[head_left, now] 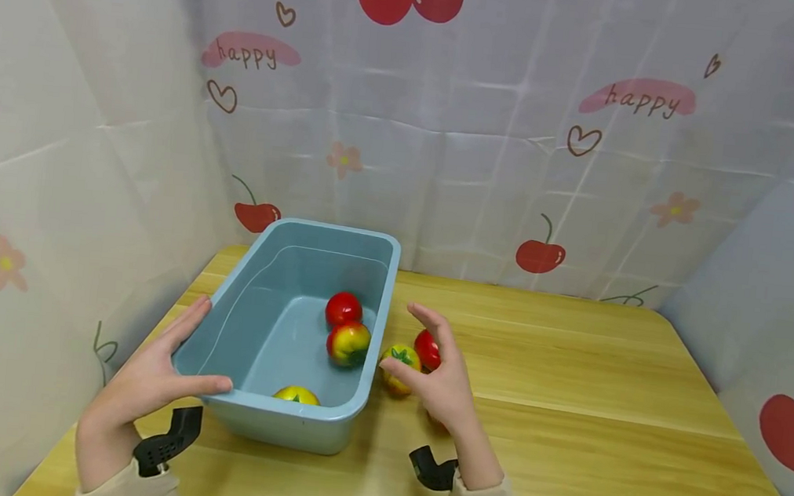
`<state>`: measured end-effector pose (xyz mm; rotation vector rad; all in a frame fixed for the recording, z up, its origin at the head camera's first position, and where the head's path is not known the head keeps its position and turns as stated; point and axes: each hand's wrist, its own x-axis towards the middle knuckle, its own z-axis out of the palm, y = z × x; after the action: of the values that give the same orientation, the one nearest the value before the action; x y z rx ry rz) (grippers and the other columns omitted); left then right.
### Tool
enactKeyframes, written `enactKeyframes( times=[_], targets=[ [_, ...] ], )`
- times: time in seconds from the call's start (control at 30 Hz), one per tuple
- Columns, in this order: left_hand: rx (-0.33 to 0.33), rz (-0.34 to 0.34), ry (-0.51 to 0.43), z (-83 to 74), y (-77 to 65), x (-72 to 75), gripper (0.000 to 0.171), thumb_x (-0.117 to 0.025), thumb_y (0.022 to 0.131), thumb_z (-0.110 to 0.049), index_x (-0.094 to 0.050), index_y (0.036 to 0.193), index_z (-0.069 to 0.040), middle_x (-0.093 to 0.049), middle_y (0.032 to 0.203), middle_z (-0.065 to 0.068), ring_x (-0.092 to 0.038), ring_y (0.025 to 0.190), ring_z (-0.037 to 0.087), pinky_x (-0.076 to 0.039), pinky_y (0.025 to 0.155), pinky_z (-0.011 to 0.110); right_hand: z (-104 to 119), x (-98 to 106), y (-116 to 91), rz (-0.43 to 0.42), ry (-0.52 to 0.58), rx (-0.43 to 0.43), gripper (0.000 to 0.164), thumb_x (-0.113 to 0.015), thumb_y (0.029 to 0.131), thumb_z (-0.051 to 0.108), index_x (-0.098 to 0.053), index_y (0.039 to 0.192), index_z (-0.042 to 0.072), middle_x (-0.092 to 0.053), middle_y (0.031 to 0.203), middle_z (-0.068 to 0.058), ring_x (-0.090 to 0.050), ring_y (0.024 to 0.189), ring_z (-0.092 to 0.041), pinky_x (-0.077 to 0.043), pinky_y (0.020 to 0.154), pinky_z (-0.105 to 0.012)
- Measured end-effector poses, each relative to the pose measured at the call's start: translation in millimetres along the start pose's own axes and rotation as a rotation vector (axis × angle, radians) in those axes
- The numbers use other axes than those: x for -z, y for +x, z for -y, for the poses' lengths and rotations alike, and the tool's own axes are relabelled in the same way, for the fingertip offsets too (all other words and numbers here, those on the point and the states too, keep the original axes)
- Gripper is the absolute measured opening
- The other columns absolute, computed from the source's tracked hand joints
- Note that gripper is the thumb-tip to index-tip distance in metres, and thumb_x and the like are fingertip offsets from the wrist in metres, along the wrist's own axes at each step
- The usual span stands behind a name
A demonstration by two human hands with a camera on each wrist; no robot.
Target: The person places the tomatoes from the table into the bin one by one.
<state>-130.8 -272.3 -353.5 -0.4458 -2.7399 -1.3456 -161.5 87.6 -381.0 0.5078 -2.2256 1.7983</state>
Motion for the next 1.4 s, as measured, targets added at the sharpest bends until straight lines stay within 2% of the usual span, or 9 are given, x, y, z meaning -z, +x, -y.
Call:
enactKeyframes(
  times=[0.13,0.3,0.47,0.53,0.7,0.8,1.0,1.2,1.4],
  targets=[
    [-0.008,0.000,0.002,0.6,0.9,-0.2,0.107,-0.082,0.072,-0.021,-0.011,0.152,-0.018,-0.008,0.156,0.008,-0.011,0.138,0.037,-0.021,0.097,0.064,-7,9,-3,0.004,-0.055,-0.026,0.073,-0.082,0.073,0.021,-0.045,0.135,0.030,-0.046,0.138,0.009,-0.037,0.129,-0.014,-0.025,0.104,-0.057],
    [-0.007,0.002,0.009,0.0,1.2,0.4,0.107,-0.082,0.072,-0.021,-0.011,0.152,-0.019,-0.008,0.156,0.007,-0.011,0.139,0.036,-0.021,0.097,0.063,-9,20,-10,0.017,-0.105,-0.028,0.072,-0.082,0.073,0.019,-0.046,0.135,0.024,-0.047,0.138,0.000,-0.039,0.129,-0.023,-0.026,0.102,-0.060],
    [0.002,0.005,-0.003,-0.7,0.7,1.2,0.107,-0.082,0.072,-0.020,-0.011,0.152,-0.019,-0.007,0.156,0.007,-0.011,0.138,0.037,-0.021,0.097,0.064,-21,34,-17,0.033,-0.175,-0.042,0.075,-0.083,0.071,0.020,-0.045,0.136,0.025,-0.046,0.138,0.002,-0.039,0.128,-0.026,-0.027,0.100,-0.061],
    [0.004,0.005,-0.005,-0.7,0.5,1.2,0.107,-0.082,0.072,-0.020,-0.011,0.152,-0.019,-0.007,0.156,0.008,-0.010,0.138,0.037,-0.021,0.097,0.064,-37,41,-18,0.041,-0.200,-0.035,0.077,-0.084,0.070,0.025,-0.045,0.135,0.029,-0.046,0.138,0.006,-0.038,0.129,-0.024,-0.028,0.100,-0.061],
    [0.005,0.007,-0.009,-0.4,0.2,0.5,0.107,-0.082,0.072,-0.020,-0.010,0.152,-0.019,-0.006,0.156,0.008,-0.010,0.138,0.037,-0.020,0.097,0.063,-53,55,-24,0.072,-0.206,-0.052,0.077,-0.085,0.070,0.024,-0.045,0.136,0.022,-0.046,0.139,0.002,-0.037,0.130,-0.024,-0.025,0.102,-0.060],
    [0.006,0.009,-0.012,-0.4,0.3,0.1,0.107,-0.081,0.073,-0.019,-0.010,0.152,-0.019,-0.006,0.157,0.007,-0.010,0.138,0.037,-0.020,0.097,0.063,-59,61,-27,0.091,-0.199,-0.060,0.077,-0.085,0.069,0.016,-0.046,0.135,0.018,-0.046,0.139,-0.006,-0.038,0.130,-0.028,-0.024,0.103,-0.060],
    [0.001,0.003,-0.009,-0.3,0.5,-0.5,0.107,-0.082,0.072,-0.020,-0.011,0.152,-0.023,-0.007,0.156,0.007,-0.011,0.138,0.037,-0.021,0.097,0.063,-50,65,-31,0.159,-0.180,-0.098,0.077,-0.085,0.067,0.007,-0.047,0.134,0.007,-0.046,0.137,-0.019,-0.040,0.124,-0.042,-0.028,0.101,-0.060],
    [0.001,0.006,-0.012,-0.5,0.3,-0.7,0.107,-0.082,0.072,-0.019,-0.011,0.152,-0.024,-0.006,0.156,0.005,-0.011,0.138,0.038,-0.020,0.096,0.063,-48,70,-29,0.231,-0.196,-0.132,0.073,-0.084,0.067,0.007,-0.051,0.131,0.001,-0.050,0.133,-0.014,-0.043,0.123,-0.041,-0.031,0.101,-0.056],
    [0.007,0.007,-0.012,-0.6,0.4,0.0,0.107,-0.082,0.072,-0.019,-0.010,0.152,-0.022,-0.006,0.156,0.005,-0.010,0.138,0.038,-0.020,0.096,0.064,-65,77,-29,0.262,-0.212,-0.156,0.074,-0.084,0.068,0.009,-0.050,0.133,0.004,-0.049,0.135,-0.011,-0.044,0.122,-0.037,-0.033,0.100,-0.054]
  ],
)
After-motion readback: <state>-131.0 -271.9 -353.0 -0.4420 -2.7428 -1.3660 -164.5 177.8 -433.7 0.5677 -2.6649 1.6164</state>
